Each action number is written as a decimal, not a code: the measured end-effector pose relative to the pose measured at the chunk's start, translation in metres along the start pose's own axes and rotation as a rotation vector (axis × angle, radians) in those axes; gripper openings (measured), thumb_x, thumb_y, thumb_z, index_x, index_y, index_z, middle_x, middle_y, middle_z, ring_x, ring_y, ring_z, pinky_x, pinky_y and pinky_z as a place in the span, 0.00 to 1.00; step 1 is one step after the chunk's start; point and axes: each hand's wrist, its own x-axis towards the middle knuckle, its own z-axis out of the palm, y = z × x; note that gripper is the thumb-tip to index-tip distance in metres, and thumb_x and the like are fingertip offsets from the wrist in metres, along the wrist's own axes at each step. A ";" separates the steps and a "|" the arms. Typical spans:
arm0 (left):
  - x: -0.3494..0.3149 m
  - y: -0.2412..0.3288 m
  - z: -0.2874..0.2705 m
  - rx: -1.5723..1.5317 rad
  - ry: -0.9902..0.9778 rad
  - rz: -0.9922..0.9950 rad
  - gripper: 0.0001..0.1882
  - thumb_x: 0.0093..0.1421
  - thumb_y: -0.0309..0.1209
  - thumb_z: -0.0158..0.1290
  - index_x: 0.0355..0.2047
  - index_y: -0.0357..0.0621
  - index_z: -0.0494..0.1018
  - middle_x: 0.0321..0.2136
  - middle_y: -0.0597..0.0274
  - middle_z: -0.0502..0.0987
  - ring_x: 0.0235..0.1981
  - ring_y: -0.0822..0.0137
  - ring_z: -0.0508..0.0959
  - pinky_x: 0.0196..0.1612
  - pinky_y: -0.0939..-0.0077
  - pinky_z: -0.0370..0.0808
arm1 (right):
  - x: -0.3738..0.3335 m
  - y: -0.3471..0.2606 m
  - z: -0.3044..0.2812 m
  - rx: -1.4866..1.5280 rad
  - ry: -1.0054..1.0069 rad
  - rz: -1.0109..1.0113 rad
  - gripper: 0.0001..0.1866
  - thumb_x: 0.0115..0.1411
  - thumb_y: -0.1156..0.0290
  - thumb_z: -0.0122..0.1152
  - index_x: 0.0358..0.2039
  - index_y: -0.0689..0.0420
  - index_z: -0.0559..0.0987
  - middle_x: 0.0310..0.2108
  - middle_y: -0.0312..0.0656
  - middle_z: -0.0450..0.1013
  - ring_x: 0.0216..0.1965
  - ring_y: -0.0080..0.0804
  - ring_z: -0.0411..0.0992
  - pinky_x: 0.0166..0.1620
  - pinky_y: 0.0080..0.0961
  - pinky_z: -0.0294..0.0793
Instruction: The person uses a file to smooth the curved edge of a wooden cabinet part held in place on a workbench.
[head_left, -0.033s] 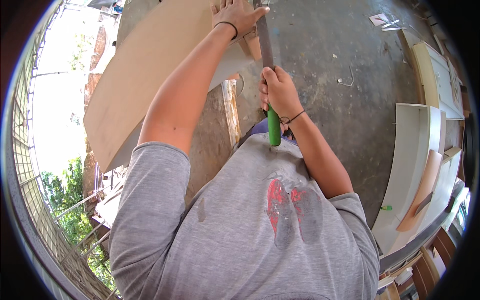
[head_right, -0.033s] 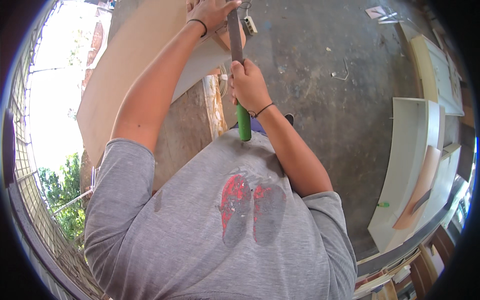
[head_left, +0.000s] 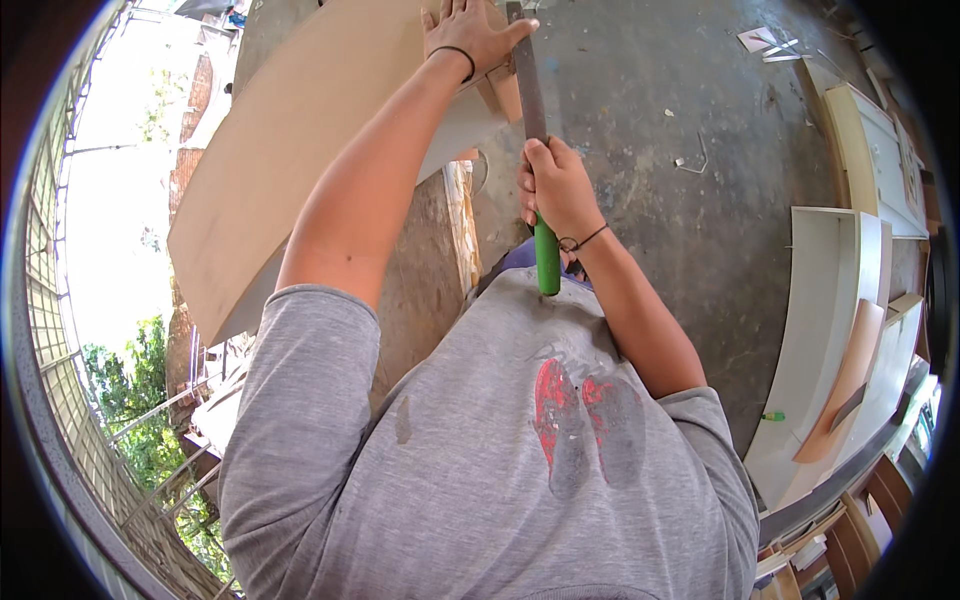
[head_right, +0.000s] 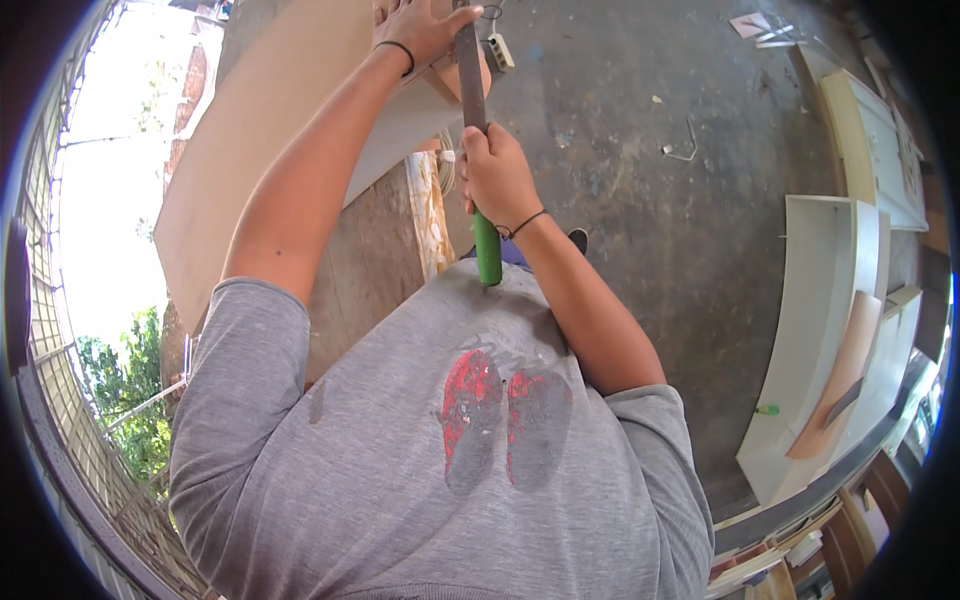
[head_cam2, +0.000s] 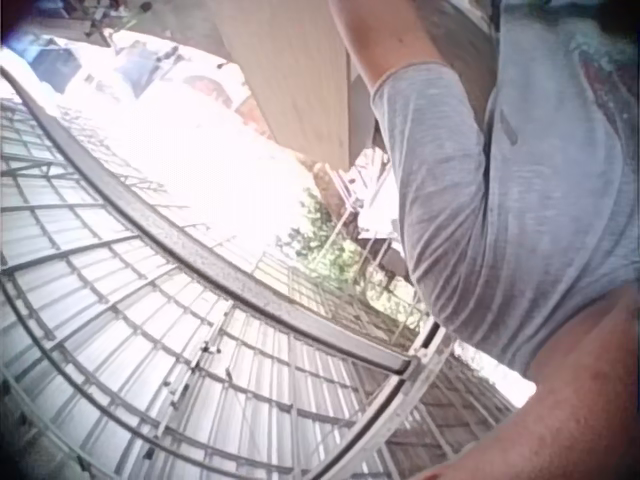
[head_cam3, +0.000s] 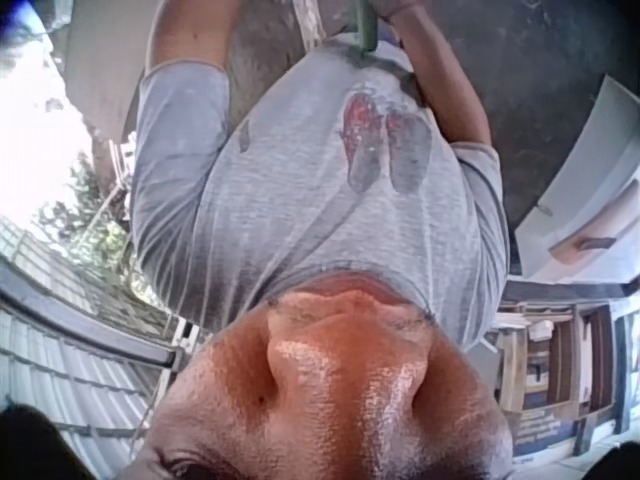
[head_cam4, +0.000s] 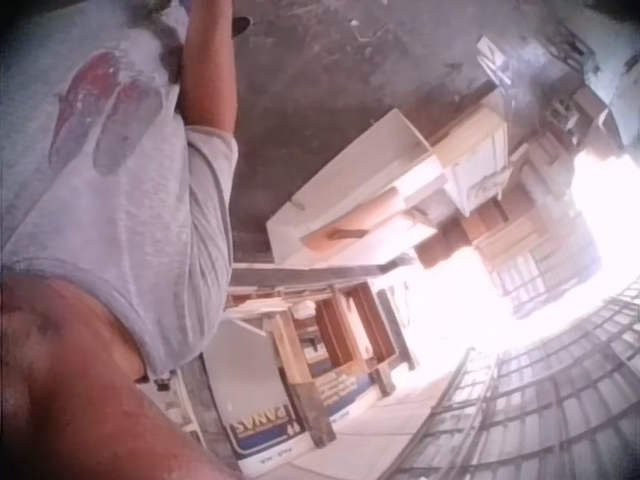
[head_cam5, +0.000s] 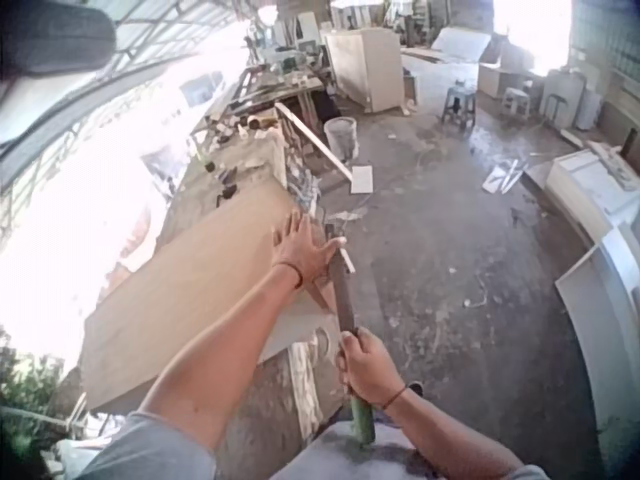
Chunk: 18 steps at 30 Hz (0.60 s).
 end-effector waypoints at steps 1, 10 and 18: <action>0.000 -0.001 -0.001 0.000 0.002 0.002 0.51 0.53 0.64 0.48 0.65 0.36 0.51 0.67 0.44 0.45 0.70 0.51 0.41 0.69 0.53 0.38 | -0.001 0.004 0.000 -0.027 0.001 0.010 0.10 0.67 0.65 0.42 0.30 0.57 0.63 0.16 0.32 0.60 0.11 0.19 0.59 0.14 0.22 0.63; -0.001 -0.001 0.006 0.040 -0.014 0.013 0.51 0.54 0.60 0.48 0.65 0.33 0.49 0.68 0.43 0.44 0.70 0.52 0.41 0.69 0.60 0.38 | -0.002 0.019 0.010 -0.036 0.039 -0.024 0.11 0.68 0.62 0.43 0.30 0.55 0.63 0.17 0.31 0.59 0.12 0.19 0.58 0.14 0.22 0.63; 0.011 -0.013 0.014 0.002 0.038 0.028 0.45 0.58 0.57 0.44 0.65 0.34 0.50 0.67 0.45 0.46 0.70 0.52 0.42 0.69 0.60 0.39 | 0.017 0.010 0.025 -0.054 0.030 -0.055 0.12 0.67 0.63 0.43 0.29 0.55 0.62 0.17 0.31 0.58 0.12 0.19 0.58 0.14 0.23 0.63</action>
